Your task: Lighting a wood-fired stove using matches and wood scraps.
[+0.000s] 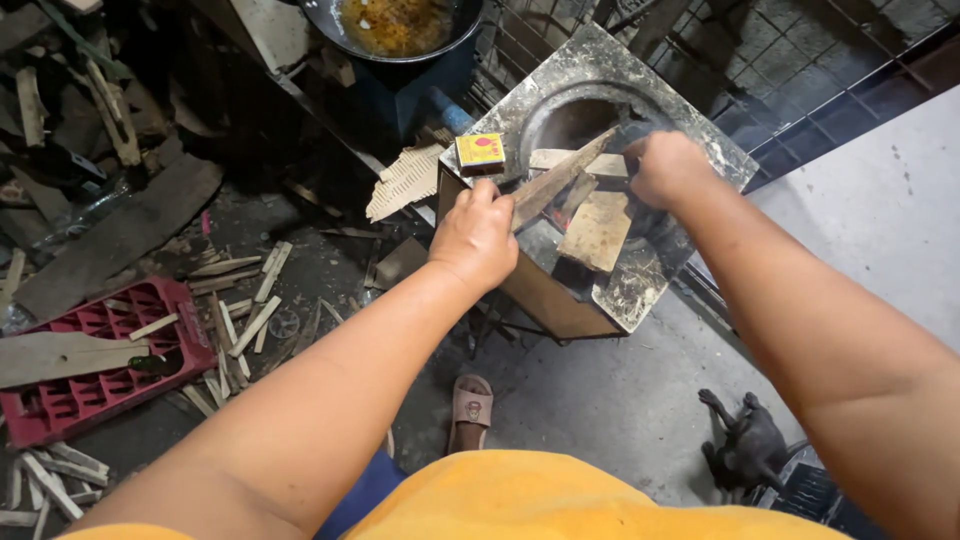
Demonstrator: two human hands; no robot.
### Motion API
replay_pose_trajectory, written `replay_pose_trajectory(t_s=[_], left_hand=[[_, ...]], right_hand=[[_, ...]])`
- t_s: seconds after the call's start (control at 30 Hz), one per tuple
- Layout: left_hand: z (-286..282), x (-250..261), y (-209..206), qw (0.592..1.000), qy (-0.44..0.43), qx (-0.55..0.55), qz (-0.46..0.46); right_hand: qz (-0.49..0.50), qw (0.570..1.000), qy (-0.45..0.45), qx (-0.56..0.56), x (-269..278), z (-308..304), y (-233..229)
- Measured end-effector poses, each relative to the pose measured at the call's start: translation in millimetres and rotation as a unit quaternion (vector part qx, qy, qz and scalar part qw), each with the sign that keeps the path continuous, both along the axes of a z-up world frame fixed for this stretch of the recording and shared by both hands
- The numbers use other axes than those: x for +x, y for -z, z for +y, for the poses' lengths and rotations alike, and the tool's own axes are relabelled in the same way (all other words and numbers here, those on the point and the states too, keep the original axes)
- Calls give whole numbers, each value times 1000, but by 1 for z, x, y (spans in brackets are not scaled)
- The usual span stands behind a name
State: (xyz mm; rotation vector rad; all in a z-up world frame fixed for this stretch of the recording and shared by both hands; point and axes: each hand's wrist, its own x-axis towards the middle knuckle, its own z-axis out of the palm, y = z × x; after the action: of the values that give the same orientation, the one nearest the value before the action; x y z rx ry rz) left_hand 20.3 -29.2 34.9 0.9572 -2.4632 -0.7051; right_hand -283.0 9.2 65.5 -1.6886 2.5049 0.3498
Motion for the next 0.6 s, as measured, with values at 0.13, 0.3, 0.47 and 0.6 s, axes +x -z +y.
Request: replay_pose_trajectory(t_s=[0.13,0.3,0.47,0.6], left_hand=[[-2,-8,7,1000,2,-19,-10],[5,-2,-11,1000,2,-7,-24],[4,-5,-1,1000,1,-7,-12],[9,-1,-2,1000,-9,-7,27]], right_hand=[[-22,999,34,-25,5,7,3],[19,993,-21,-117,-4,13,24],[-27,990,-12,-138,5,21,10],[0,989,-5,-150,4,21,21]])
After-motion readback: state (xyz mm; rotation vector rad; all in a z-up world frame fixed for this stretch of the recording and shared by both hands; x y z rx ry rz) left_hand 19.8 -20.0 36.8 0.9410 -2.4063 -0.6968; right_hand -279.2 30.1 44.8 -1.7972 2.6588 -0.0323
